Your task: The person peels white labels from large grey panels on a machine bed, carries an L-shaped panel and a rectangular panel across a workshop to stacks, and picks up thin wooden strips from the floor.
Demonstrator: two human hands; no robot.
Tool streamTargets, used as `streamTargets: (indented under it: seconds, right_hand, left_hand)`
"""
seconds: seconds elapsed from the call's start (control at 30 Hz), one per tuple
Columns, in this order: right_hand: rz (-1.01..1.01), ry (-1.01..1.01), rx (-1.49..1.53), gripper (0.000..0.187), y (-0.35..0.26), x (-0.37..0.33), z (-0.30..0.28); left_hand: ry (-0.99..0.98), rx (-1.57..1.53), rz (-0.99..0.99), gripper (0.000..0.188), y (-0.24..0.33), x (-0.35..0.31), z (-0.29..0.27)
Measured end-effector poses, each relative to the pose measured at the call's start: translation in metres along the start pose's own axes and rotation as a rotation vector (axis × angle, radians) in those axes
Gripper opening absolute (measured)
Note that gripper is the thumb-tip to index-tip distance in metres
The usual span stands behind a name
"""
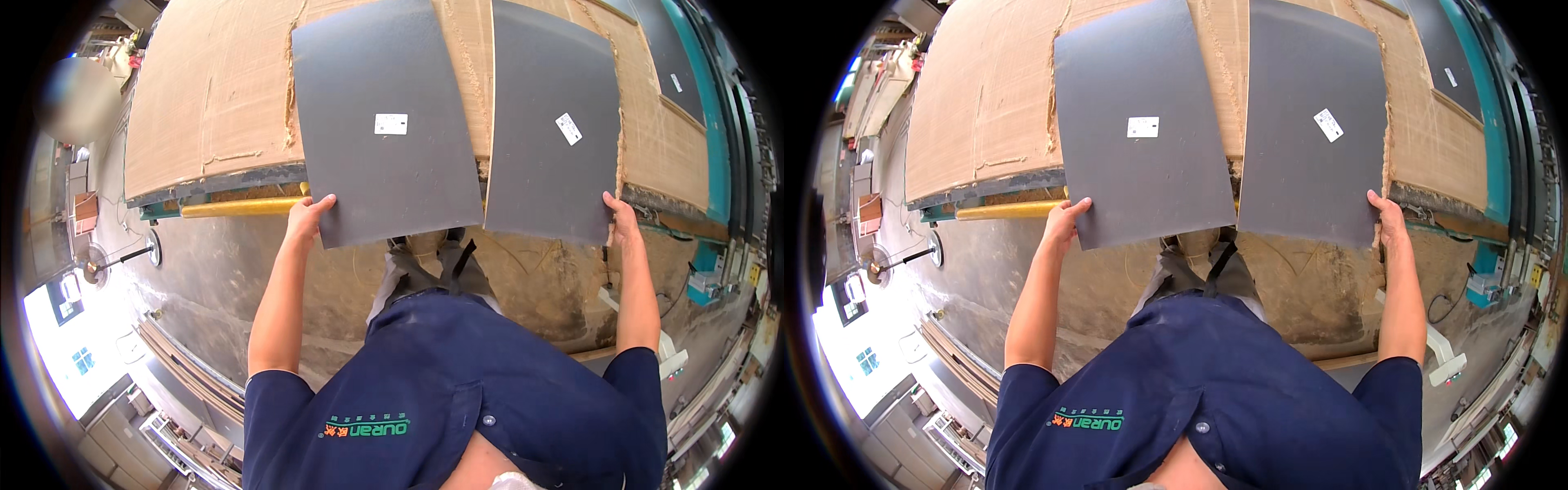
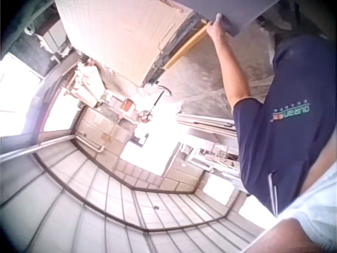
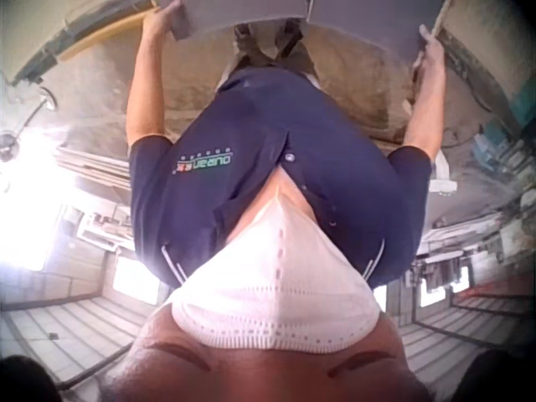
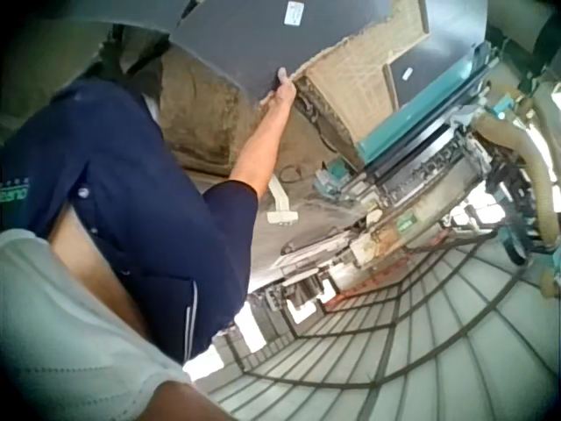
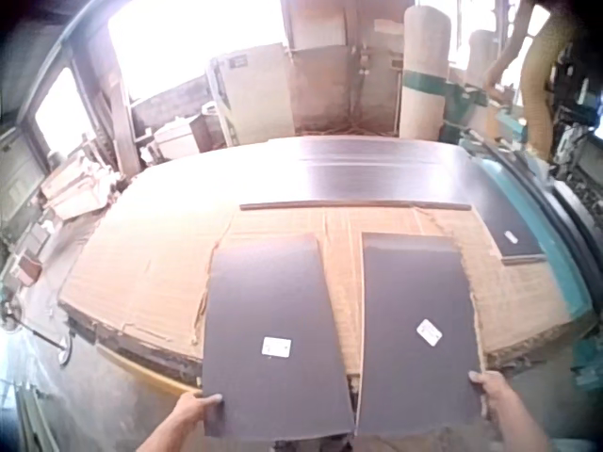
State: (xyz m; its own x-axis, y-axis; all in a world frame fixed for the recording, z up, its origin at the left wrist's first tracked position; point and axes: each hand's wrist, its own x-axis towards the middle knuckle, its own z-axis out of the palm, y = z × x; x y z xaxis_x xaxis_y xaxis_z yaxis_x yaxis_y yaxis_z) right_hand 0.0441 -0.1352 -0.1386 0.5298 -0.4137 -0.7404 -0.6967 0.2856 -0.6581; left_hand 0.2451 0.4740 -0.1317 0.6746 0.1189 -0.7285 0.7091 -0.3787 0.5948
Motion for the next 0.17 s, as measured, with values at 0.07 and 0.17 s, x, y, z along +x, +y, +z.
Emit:
streamTargets:
  seconds: [0.07,0.17]
  right_hand:
    - [-0.015,-0.016,0.035,0.040,-0.005,-0.011,0.002]
    - [-0.006,-0.249,0.108,0.047,-0.073,-0.080,0.025]
  left_hand:
    - [-0.060,-0.015,0.057,0.046,0.000,0.002,-0.009]
    - [-0.232,0.029,0.113,0.057,0.025,-0.006,-0.042]
